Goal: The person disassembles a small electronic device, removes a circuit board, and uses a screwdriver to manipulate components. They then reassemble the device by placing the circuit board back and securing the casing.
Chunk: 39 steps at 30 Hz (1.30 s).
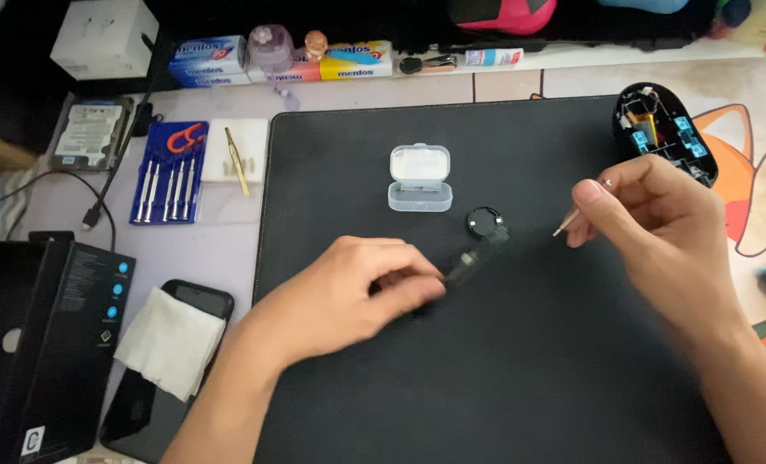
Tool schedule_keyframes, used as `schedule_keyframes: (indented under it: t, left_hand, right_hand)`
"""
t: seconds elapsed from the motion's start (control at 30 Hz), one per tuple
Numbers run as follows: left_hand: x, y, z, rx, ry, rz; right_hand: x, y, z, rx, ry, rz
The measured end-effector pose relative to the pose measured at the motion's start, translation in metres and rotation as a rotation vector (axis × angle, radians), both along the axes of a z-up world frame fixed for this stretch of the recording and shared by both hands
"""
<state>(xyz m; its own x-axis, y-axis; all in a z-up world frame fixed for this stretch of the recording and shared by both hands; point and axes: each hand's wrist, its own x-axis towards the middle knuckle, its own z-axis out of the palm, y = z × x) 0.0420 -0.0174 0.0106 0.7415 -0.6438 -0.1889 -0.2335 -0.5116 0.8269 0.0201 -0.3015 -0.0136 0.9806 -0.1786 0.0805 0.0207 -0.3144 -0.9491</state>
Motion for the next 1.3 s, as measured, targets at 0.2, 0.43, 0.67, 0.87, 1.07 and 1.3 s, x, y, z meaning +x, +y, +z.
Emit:
schedule_keyframes:
  t: [0.2,0.43,0.67,0.87,1.07,1.3]
  left_hand:
    - [0.007,0.004,0.009,0.07,0.253,0.07]
    - [0.005,0.005,0.006,-0.021,0.217,0.025]
    - [-0.007,-0.009,0.007,-0.041,0.231,0.055]
    - [-0.016,-0.02,-0.012,-0.107,-0.032,-0.072]
    - [-0.025,-0.023,0.006,0.073,-0.052,-0.071]
    - [-0.026,-0.023,-0.004,0.125,-0.174,-0.223]
  right_hand:
    - [-0.001,-0.001,0.002,0.022,-0.001,0.017]
    - [0.0,-0.001,0.001,0.074,-0.028,0.026]
    - [-0.001,-0.001,0.003,0.036,-0.014,0.023]
    - [0.001,-0.003,-0.001,0.046,-0.025,0.064]
    - [0.001,-0.004,0.0,0.064,-0.019,0.044]
    - [0.002,-0.005,0.001,0.064,-0.021,0.031]
